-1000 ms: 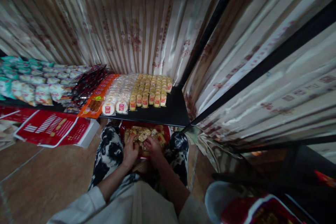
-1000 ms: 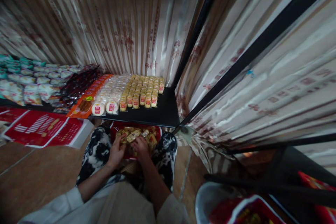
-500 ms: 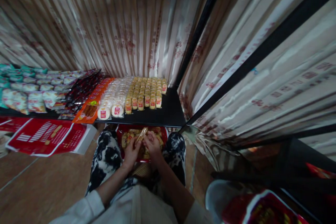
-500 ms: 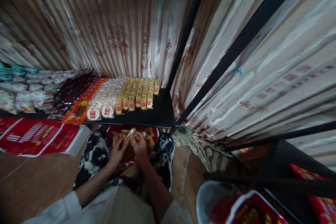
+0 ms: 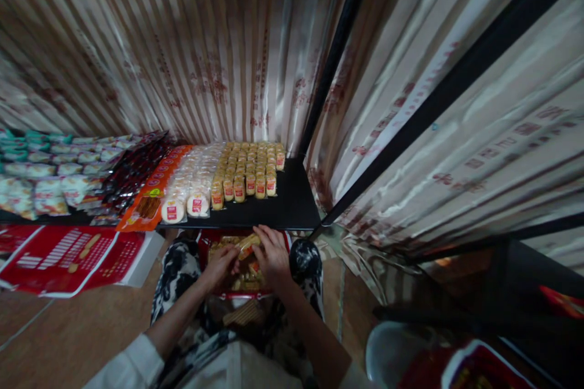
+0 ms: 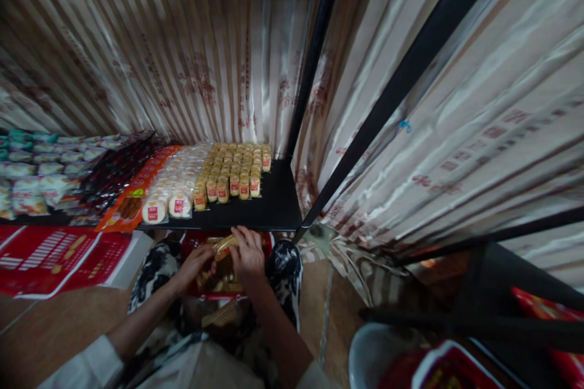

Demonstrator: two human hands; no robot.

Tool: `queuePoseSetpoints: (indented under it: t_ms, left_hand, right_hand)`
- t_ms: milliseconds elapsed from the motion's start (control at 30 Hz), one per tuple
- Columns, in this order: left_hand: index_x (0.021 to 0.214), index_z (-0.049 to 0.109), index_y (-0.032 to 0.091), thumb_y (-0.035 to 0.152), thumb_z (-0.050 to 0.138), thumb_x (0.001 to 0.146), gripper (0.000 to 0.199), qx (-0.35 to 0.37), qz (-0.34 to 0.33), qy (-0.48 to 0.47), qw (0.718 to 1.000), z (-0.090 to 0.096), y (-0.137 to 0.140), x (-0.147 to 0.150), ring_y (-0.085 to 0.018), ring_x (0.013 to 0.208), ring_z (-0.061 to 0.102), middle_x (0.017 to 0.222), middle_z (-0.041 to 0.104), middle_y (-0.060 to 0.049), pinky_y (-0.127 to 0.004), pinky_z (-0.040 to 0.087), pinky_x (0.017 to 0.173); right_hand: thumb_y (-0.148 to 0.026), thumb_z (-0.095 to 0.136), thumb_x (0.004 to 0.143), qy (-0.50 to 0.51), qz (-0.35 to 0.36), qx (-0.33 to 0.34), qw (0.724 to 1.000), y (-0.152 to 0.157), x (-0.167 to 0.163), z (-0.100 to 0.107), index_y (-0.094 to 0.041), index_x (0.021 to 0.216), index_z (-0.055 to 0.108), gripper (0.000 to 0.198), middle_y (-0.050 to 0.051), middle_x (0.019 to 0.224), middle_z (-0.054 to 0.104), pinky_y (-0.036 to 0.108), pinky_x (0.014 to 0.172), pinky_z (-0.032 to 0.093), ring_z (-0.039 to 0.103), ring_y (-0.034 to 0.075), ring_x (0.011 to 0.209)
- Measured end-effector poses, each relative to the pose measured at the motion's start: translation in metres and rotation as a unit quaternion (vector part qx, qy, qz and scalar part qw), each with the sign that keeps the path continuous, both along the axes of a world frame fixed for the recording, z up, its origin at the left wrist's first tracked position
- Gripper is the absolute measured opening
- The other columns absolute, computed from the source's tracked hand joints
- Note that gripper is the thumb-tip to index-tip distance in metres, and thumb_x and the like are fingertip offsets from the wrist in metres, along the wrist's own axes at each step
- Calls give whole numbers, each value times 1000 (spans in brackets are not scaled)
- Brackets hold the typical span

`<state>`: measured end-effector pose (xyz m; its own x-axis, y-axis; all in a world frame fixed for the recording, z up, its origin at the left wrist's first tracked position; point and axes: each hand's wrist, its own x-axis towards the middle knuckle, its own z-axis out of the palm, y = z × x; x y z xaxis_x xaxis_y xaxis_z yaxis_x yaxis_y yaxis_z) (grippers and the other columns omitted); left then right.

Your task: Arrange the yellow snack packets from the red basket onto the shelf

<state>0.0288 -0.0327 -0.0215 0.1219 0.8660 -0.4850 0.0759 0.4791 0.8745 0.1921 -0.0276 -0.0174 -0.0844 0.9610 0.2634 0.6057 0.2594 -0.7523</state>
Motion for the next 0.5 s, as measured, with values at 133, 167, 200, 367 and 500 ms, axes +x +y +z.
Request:
queuePoseSetpoints:
  t_ms: [133, 167, 200, 367, 500]
  left_hand:
    - [71, 56, 17, 38, 46, 71, 22, 105, -140, 148, 973, 24, 31, -2, -13, 58, 51, 60, 56, 3, -24, 38, 57]
    - [71, 57, 17, 36, 45, 72, 22, 133, -166, 185, 959, 32, 39, 0, -13, 61, 51, 62, 57, 3, -23, 37, 58]
    - [70, 58, 17, 35, 45, 73, 23, 154, -188, 218, 945, 40, 47, 2, -13, 62, 51, 62, 56, 3, -23, 36, 58]
    - [74, 64, 18, 43, 47, 77, 30, 217, -241, 287, 902, 67, 87, 24, -13, 62, 51, 62, 58, 2, -22, 34, 56]
    - [103, 63, 17, 40, 49, 79, 36, 250, -159, 241, 924, 70, 114, 55, -15, 65, 56, 68, 62, 0, -24, 42, 62]
  right_hand:
    - [-18, 48, 84, -79, 60, 46, 994, 8, 12, 17, -27, 127, 53, 44, 2, 130, 55, 40, 99, 39, 42, 25, 113]
    - [-19, 47, 85, -87, 69, 52, 992, 11, 14, 19, -27, 128, 53, 44, 3, 128, 56, 40, 98, 40, 43, 25, 112]
    - [-20, 48, 86, -91, 74, 56, 992, 14, 16, 21, -27, 128, 53, 43, 4, 125, 58, 40, 96, 41, 44, 24, 110]
    - [-24, 51, 85, -60, 21, 58, 996, 36, 32, 21, -26, 122, 58, 38, 8, 108, 63, 40, 92, 43, 49, 25, 102]
    - [-29, 56, 81, 37, -66, 26, 997, 69, 51, 15, -25, 113, 64, 33, 8, 106, 65, 38, 86, 45, 52, 25, 99]
